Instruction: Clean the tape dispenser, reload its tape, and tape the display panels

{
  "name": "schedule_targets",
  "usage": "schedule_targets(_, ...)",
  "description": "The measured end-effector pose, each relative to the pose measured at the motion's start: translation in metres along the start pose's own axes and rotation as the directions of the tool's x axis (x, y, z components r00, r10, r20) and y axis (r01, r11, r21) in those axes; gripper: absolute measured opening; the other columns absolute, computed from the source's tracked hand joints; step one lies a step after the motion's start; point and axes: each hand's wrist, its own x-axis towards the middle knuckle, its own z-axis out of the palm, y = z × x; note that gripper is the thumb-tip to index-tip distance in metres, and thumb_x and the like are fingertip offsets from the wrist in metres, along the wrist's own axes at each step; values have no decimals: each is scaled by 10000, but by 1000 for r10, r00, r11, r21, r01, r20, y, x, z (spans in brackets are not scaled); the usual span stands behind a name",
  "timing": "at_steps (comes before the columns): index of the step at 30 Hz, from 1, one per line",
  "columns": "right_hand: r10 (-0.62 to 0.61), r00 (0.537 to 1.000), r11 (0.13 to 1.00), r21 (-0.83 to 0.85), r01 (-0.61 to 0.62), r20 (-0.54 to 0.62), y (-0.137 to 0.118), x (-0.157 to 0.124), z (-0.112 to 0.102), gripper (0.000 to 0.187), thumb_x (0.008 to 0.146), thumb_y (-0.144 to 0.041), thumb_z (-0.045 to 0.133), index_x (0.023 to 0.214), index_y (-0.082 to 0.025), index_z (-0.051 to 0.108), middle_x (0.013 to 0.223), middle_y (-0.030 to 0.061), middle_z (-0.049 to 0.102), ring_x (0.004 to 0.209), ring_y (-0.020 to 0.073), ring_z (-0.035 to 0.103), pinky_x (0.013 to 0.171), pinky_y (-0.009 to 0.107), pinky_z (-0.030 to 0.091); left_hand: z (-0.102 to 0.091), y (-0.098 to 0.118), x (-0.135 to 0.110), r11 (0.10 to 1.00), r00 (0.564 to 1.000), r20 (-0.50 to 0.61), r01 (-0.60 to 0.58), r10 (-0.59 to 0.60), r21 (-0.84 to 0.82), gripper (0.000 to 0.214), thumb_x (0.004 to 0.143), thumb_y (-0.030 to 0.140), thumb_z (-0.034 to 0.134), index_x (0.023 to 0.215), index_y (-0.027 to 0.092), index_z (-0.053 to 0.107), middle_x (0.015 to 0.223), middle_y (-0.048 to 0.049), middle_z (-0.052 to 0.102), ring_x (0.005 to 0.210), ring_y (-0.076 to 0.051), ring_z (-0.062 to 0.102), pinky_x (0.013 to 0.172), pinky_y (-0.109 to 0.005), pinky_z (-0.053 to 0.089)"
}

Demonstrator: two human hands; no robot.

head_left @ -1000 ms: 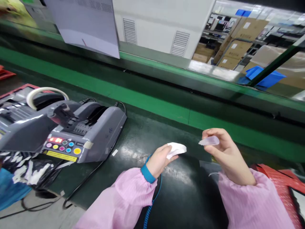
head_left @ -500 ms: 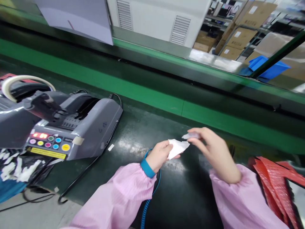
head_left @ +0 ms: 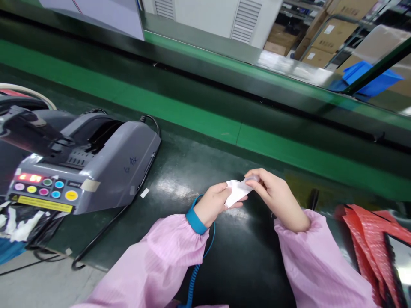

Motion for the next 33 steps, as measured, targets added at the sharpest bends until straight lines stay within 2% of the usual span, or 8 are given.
schedule_targets(10,41,999,992,120,-38,-29,1,4,6,178,946,-371,570,882,-227,655,864,22,720,682,166,626,645,261,494,10,9,-5,998,997,-39,61,-61,12,191,930,95,571,1033,83,731,1059,-157,772,950,-243,761,893,-337,605)
schedule_targets(17,70,998,987,149,-67,-9,5,4,8,175,927,-369,591,858,-226,664,829,19,713,688,169,622,621,258,470,11,10,-5,998,996,-54,70,-71,-6,234,921,70,560,1086,73,726,1094,-171,770,987,-275,759,925,-384,603)
schedule_targets(25,59,998,986,154,-58,0,11,4,10,192,938,-389,595,854,-225,647,824,6,699,702,160,610,628,254,451,14,13,-5,996,995,-60,83,-84,-8,280,977,51,465,1062,65,732,1071,-172,775,909,-235,773,823,-313,616)
schedule_targets(33,32,999,991,134,-28,-23,11,4,11,282,938,-444,605,774,-216,592,696,-14,635,593,130,538,560,236,403,12,10,-5,998,999,-3,54,-54,13,161,954,82,583,976,83,742,961,-133,787,829,-198,771,789,-281,609)
